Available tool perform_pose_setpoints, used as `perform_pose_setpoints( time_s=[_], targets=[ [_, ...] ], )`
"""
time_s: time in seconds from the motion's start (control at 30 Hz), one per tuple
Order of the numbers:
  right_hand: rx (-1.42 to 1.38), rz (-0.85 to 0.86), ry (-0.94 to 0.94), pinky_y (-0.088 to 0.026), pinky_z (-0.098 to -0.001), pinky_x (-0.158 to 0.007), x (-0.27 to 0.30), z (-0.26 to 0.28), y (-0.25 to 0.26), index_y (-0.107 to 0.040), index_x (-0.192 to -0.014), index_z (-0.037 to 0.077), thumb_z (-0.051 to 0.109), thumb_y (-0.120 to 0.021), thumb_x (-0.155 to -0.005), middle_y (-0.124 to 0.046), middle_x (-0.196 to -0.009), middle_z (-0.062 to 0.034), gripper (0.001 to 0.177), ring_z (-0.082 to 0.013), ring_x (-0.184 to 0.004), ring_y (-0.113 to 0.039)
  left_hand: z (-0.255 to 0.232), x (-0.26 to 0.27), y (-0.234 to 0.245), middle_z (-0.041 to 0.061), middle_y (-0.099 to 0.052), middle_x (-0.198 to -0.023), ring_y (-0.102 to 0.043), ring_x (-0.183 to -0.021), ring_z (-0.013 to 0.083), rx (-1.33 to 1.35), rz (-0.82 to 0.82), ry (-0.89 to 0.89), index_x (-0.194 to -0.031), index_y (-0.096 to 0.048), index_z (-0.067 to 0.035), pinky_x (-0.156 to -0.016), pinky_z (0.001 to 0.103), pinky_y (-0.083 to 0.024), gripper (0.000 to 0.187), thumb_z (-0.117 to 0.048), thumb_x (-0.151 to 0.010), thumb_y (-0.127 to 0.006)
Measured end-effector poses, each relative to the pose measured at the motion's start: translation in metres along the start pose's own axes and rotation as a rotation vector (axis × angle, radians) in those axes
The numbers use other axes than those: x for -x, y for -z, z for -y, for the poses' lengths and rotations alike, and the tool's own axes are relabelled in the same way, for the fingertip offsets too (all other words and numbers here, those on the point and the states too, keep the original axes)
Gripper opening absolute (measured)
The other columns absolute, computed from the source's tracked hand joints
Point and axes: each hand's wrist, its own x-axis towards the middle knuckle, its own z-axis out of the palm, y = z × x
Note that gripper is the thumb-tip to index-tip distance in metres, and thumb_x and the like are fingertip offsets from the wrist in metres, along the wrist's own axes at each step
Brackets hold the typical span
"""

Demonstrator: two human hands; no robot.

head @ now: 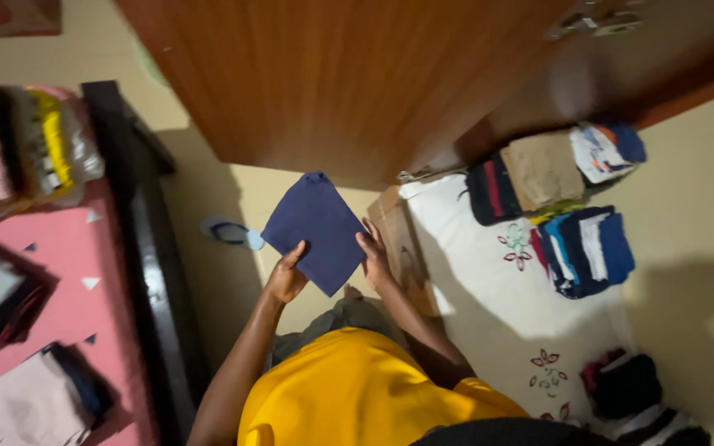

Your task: The person sorts folded clothes by picking them up from a large pile on a surface, carrying them to a different pile, and placing them on top.

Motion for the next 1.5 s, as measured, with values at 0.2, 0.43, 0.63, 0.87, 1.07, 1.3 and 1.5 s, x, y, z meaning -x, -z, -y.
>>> perform_pose_setpoints(
  time_s=[0.2,0.43,0.63,0.87,1.07,1.3,1.5],
  targets=[
    [-0.878,0.048,-0.404,-0.046,-0.0488,-0.108,0.018,0.035,0.072,-0.048,-0.145,-0.001,0.037,-0.071,-0.092,-0.062,-0.14,-0.0162,0.069,-0.0333,-0.129,-0.057,0.061,-0.068,-0.071,0.013,-0.062,-0.137,-0.06,-0.127,0.0281,-0.085,0.011,0.061,-0.14,-0.054,-0.002,-0.11,0.047,-0.048,0.055,-0.035,-0.097,-0.066],
    [-0.758,-0.008,-0.36,-0.048,-0.049,-0.109,0.027,0.038,0.149,-0.048,-0.146,0.0,0.027,-0.069,-0.094,-0.059,-0.141,-0.0156,0.062,-0.0318,-0.128,-0.06,0.111,-0.115,-0.124,0.019,-0.067,-0.13,-0.068,-0.116,0.0294,-0.473,-0.072,0.085,-0.137,-0.056,0.005,-0.099,0.046,-0.056,0.054,-0.03,-0.096,-0.068],
    [-0.821,-0.022,-0.297,-0.046,-0.0482,-0.109,0.034,0.046,0.212,-0.05,-0.145,-0.001,0.027,-0.068,-0.096,-0.061,-0.14,-0.0145,0.059,-0.031,-0.128,-0.059,0.16,-0.164,-0.133,0.012,-0.071,-0.121,-0.07,-0.104,0.022,-0.709,-0.119,0.17,-0.135,-0.059,-0.002,-0.093,0.036,-0.056,0.043,-0.022,-0.097,-0.067],
    [-0.826,-0.213,-0.224,-0.047,-0.0436,-0.109,0.046,0.034,0.287,-0.055,-0.138,0.002,0.017,-0.071,-0.094,-0.065,-0.133,-0.0088,0.049,-0.0258,-0.124,-0.062,0.193,-0.201,-0.121,0.007,-0.07,-0.11,-0.07,-0.1,0.0192,-0.741,0.043,0.228,-0.133,-0.056,-0.006,-0.086,0.032,-0.056,0.038,-0.009,-0.095,-0.055],
    [-0.856,-0.284,-0.2,-0.047,-0.0416,-0.106,0.054,0.022,0.316,-0.058,-0.135,0.007,0.014,-0.072,-0.091,-0.067,-0.129,-0.0059,0.046,-0.0239,-0.12,-0.063,0.204,-0.217,-0.129,0.008,-0.069,-0.112,-0.069,-0.099,0.0194,-0.811,0.037,0.305,-0.135,-0.055,-0.008,-0.087,0.032,-0.055,0.037,-0.01,-0.098,-0.051],
    [-0.928,-0.388,-0.138,-0.048,-0.0425,-0.107,0.055,0.017,0.352,-0.058,-0.135,0.006,0.011,-0.073,-0.091,-0.066,-0.128,-0.0057,0.047,-0.0236,-0.12,-0.063,0.212,-0.231,-0.149,0.005,-0.069,-0.114,-0.069,-0.101,0.0178,-0.874,0.081,0.326,-0.137,-0.054,-0.009,-0.087,0.032,-0.055,0.041,-0.009,-0.097,-0.047],
    [-0.997,-0.518,-0.084,-0.049,-0.0471,-0.106,0.046,0.046,0.41,-0.058,-0.137,0.002,0.01,-0.071,-0.09,-0.067,-0.131,-0.0116,0.049,-0.0299,-0.12,-0.063,0.233,-0.253,-0.139,0.005,-0.071,-0.111,-0.069,-0.097,0.0177,-0.863,0.084,0.358,-0.136,-0.055,-0.009,-0.085,0.031,-0.055,0.041,-0.004,-0.095,-0.048]
  ],
)
